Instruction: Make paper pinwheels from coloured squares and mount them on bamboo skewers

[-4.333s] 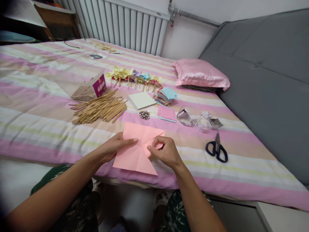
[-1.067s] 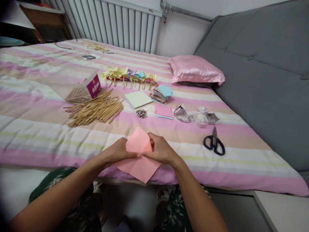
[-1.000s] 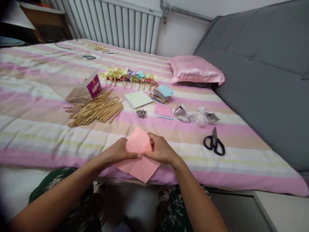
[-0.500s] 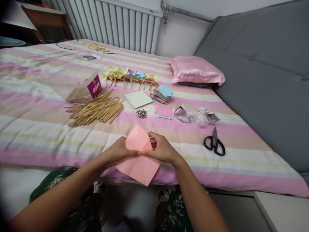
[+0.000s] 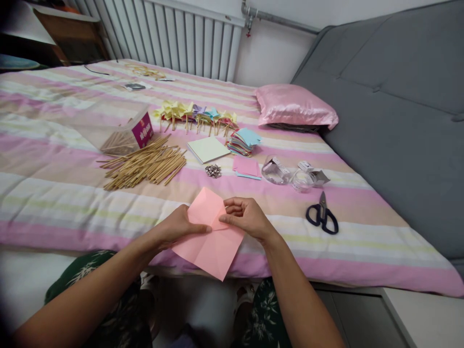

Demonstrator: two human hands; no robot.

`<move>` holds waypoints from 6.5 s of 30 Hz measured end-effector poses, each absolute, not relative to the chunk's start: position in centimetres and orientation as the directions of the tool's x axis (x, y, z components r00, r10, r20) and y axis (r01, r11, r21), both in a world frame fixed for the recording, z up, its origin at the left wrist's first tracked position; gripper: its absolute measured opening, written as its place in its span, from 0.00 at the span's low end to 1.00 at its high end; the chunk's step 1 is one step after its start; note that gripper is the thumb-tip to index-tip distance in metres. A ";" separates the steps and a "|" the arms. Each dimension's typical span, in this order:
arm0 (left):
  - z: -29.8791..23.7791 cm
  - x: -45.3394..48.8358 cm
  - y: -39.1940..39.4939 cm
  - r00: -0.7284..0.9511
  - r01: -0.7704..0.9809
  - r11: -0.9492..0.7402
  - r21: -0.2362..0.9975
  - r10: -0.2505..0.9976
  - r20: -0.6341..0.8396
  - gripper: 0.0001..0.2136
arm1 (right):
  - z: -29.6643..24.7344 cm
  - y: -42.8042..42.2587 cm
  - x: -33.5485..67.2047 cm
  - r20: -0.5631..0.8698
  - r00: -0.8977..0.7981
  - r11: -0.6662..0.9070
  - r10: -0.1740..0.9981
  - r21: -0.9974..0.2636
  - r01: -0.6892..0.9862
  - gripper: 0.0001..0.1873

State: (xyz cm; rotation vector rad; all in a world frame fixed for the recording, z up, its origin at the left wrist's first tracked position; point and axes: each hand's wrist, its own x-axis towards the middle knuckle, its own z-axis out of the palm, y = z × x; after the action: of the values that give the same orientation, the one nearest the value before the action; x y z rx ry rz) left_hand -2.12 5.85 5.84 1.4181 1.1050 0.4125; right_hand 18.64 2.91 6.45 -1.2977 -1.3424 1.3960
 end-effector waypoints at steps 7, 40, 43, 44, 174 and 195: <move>5.9 -2.0 5.8 0.457 0.364 0.212 0.907 0.808 -0.372 0.19 | 6.4 2.9 18.3 -0.119 -0.105 -0.104 0.987 -0.985 0.140 0.21; 7.8 -3.6 7.2 0.456 -0.132 0.537 0.833 0.779 -0.430 0.21 | 7.3 2.0 18.1 0.121 -0.304 0.204 0.945 -0.944 0.260 0.08; 7.5 -3.3 7.1 0.404 -0.110 0.474 0.874 0.825 -0.396 0.23 | 7.0 2.1 17.8 0.120 -0.201 0.176 0.972 -0.940 0.293 0.11; 7.4 -3.2 7.0 0.375 -0.089 0.451 0.888 0.841 -0.389 0.23 | 6.9 2.2 17.7 0.138 -0.164 0.185 0.977 -0.928 0.323 0.12; 4.9 0.1 3.7 0.327 -0.247 0.445 0.861 0.874 -0.359 0.22 | 5.8 2.7 17.1 -0.087 -0.013 -0.081 0.996 -0.963 0.259 0.16; 7.1 -2.4 7.9 0.054 -0.491 0.359 0.794 0.922 -0.383 0.16 | 5.6 1.2 14.8 0.414 -0.175 0.443 0.893 -0.741 0.505 0.19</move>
State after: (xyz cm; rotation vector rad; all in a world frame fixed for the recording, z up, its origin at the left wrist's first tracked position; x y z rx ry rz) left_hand -2.43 7.95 7.06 0.5290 1.0216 1.1525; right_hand 14.79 1.25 5.58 -1.1903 -1.8280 0.5639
